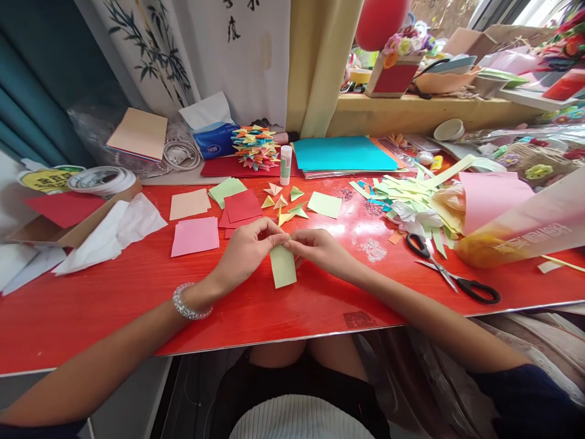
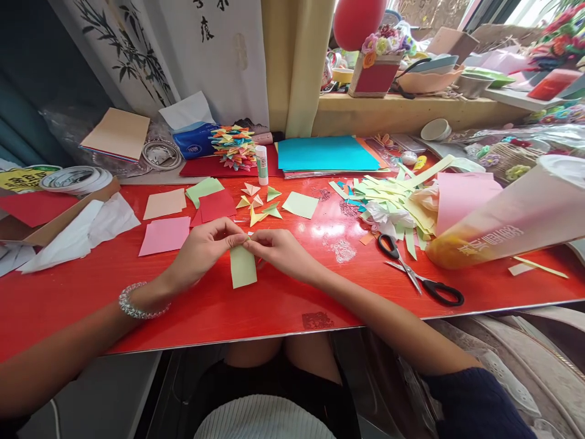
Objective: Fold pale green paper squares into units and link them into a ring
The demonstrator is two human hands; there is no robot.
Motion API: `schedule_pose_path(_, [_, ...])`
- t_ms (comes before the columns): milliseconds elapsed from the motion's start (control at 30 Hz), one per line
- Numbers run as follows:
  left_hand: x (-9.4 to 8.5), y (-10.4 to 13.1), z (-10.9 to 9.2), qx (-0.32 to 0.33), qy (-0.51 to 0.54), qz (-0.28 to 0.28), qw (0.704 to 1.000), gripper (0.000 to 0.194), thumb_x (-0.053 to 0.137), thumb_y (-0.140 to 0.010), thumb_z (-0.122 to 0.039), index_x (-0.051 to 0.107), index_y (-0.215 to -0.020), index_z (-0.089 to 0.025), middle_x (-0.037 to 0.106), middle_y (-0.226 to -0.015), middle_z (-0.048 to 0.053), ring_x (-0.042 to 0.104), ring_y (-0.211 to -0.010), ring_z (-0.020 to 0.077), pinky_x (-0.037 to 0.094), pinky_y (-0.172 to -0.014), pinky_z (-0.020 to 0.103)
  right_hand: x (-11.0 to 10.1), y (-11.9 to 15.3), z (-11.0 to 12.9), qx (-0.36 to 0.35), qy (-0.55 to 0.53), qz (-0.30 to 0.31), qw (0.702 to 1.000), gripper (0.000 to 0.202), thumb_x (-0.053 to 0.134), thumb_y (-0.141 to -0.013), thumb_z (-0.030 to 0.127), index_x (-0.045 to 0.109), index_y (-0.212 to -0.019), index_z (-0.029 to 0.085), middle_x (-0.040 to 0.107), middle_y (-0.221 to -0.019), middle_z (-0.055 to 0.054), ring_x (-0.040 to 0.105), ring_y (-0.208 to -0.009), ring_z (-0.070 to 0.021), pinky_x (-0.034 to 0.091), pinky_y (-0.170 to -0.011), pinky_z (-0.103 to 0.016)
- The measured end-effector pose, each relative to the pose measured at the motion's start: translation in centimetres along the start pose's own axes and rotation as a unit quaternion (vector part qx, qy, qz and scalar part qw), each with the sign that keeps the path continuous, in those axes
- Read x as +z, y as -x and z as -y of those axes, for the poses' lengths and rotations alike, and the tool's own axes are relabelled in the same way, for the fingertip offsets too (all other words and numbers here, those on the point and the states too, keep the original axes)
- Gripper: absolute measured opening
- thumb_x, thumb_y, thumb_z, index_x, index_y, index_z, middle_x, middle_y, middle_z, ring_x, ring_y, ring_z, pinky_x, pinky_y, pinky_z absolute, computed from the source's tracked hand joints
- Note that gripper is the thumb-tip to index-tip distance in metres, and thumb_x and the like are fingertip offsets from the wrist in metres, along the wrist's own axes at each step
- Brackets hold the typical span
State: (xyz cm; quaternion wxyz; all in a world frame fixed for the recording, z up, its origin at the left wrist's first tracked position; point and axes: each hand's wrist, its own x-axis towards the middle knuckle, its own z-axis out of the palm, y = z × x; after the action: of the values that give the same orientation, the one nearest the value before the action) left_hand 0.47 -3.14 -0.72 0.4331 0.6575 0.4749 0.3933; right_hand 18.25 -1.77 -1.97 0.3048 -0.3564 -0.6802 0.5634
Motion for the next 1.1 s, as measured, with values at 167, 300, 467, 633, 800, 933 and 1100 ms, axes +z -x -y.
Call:
schedule_pose_path(167, [0.0, 0.0, -0.2, -0.007, -0.007, 0.003, 1.000, 0.023, 0.059, -0.084, -0.041, 0.059, -0.078, -0.018, 0.060, -0.077, 0.000, 0.053, -0.074, 0.0145, 0.042, -0.069, 0.028, 0.0, 0.1, -0.2, -0.026, 0.053, -0.006, 0.998, 0.035, 0.053, -0.089, 0.047, 0.059, -0.074, 0.016, 0.057, -0.067, 0.000, 0.059, -0.065, -0.0126, 0.050, -0.062, -0.025])
schedule_pose_path(300, [0.0, 0.1, -0.3, 0.002, -0.026, 0.045, 0.999, 0.024, 0.056, -0.086, -0.042, 0.060, -0.083, -0.019, 0.063, -0.083, 0.001, 0.057, -0.079, 0.0154, 0.043, -0.072, 0.028, 0.1, 0.3, 0.0, -0.007, 0.081, -0.013, 0.997, 0.032, 0.053, -0.090, 0.042, 0.058, -0.071, 0.016, 0.059, -0.062, 0.001, 0.063, -0.059, -0.0132, 0.048, -0.055, -0.023])
schedule_pose_path(467, [0.0, -0.1, 0.2, 0.006, -0.067, 0.032, 0.997, 0.027, 0.060, -0.082, -0.044, 0.060, -0.074, -0.018, 0.060, -0.073, 0.000, 0.052, -0.069, 0.0139, 0.039, -0.064, 0.026, 0.5, 0.3, -0.1, -0.001, 0.111, 0.000, 0.994, 0.025, 0.053, -0.090, 0.035, 0.063, -0.080, 0.015, 0.061, -0.065, 0.000, 0.063, -0.059, -0.0125, 0.048, -0.055, -0.023])
schedule_pose_path(633, [-1.8, -1.7, 1.4, 0.014, -0.027, -0.075, 0.997, 0.026, 0.062, -0.081, -0.042, 0.058, -0.073, -0.018, 0.055, -0.071, 0.000, 0.047, -0.067, 0.0129, 0.036, -0.062, 0.026, 0.0, 0.3, 0.0, 0.016, 0.031, 0.028, 0.999, 0.031, 0.060, -0.085, 0.042, 0.061, -0.071, 0.015, 0.067, -0.066, -0.003, 0.068, -0.062, -0.0141, 0.055, -0.062, -0.027])
schedule_pose_path(800, [-4.9, -3.3, 2.0, 0.070, 0.055, -0.255, 0.963, 0.018, 0.065, -0.079, -0.036, 0.061, -0.076, -0.019, 0.059, -0.077, 0.000, 0.053, -0.074, 0.0128, 0.042, -0.068, 0.025, -0.5, 0.7, 0.0, 0.047, 0.003, 0.042, 0.998, 0.032, 0.066, -0.080, 0.044, 0.062, -0.070, 0.013, 0.068, -0.066, -0.004, 0.067, -0.058, -0.0126, 0.056, -0.058, -0.025])
schedule_pose_path(933, [-3.7, -2.7, 1.4, 0.014, 0.159, -0.253, 0.954, 0.015, 0.068, -0.076, -0.031, 0.060, -0.082, -0.020, 0.059, -0.082, 0.000, 0.053, -0.070, 0.0095, 0.041, -0.056, 0.019, -0.1, 0.4, -0.1, 0.056, -0.057, 0.054, 0.995, 0.029, 0.070, -0.078, 0.040, 0.064, -0.089, 0.014, 0.067, -0.075, -0.002, 0.065, -0.058, -0.0102, 0.057, -0.055, -0.022])
schedule_pose_path(1100, [0.2, -0.5, 0.9, -0.007, 0.184, -0.142, 0.973, 0.024, 0.069, -0.075, -0.030, 0.053, -0.089, -0.019, 0.054, -0.090, 0.000, 0.056, -0.064, 0.0086, 0.050, -0.052, 0.022, -0.1, 0.0, 0.2, 0.069, -0.155, 0.032, 0.985, 0.030, 0.066, -0.081, 0.042, 0.062, -0.092, 0.014, 0.067, -0.084, -0.004, 0.060, -0.052, -0.0075, 0.051, -0.040, -0.018])
